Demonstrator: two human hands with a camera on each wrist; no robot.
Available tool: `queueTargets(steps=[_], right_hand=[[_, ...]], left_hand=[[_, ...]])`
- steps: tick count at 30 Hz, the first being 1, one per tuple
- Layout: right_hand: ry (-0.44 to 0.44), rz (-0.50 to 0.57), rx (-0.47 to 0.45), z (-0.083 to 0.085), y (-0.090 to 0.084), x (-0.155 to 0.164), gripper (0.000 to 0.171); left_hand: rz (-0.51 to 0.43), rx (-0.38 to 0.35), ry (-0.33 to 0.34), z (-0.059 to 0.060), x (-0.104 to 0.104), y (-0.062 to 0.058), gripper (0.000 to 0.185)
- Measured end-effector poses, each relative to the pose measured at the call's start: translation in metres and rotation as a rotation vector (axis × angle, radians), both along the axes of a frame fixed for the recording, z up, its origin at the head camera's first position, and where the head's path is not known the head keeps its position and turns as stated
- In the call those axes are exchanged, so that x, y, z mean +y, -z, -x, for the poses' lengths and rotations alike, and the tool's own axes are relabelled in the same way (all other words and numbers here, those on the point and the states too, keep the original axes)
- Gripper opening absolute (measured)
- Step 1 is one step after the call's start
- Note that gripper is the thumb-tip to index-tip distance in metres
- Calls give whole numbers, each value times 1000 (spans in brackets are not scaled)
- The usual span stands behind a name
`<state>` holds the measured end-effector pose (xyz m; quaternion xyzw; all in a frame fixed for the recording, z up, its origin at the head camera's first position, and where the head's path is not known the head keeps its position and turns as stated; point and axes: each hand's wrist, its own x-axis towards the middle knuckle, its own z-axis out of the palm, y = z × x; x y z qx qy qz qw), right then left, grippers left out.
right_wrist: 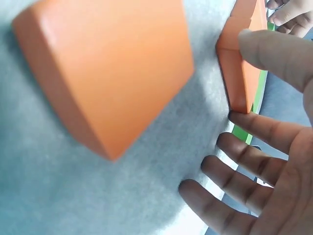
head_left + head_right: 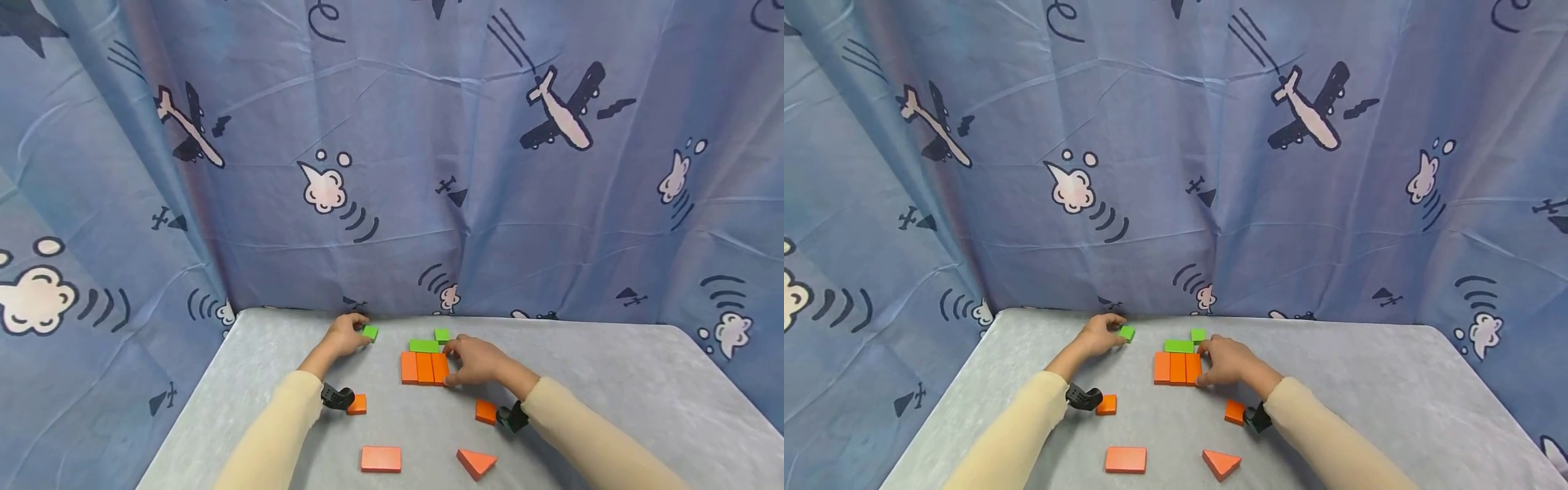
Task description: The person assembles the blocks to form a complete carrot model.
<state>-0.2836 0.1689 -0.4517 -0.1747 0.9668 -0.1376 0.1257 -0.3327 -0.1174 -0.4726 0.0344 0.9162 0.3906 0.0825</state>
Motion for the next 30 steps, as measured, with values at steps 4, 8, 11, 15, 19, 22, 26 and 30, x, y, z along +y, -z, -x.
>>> queueTargets(steps=[4,8,11,15,19,22,26,30], right_hand=[[-3,-7,-1,0,0,0,49],[1,-6,-3,-1,-2,-1,49],[1,-4,-6,-2,-2,-2,49],[1,-6,-5,-1,-2,-2,49],[5,-13,-3,0,-1,-3,48],[18,-16,-8,1,1,-3,47],[30,-20,-12,1,1,-3,47],[26,-24,-8,2,0,-4,47]], left_hand=[[4,5,12,1,0,0,40],[-6,32,10,1,0,2,36],[-14,48,-1,1,1,3,33],[-34,70,-10,0,6,3,31],[-87,81,-6,-1,17,5,32],[-121,90,6,-3,28,4,32],[-128,87,-2,-3,43,2,31],[-124,58,-50,-1,54,0,28]])
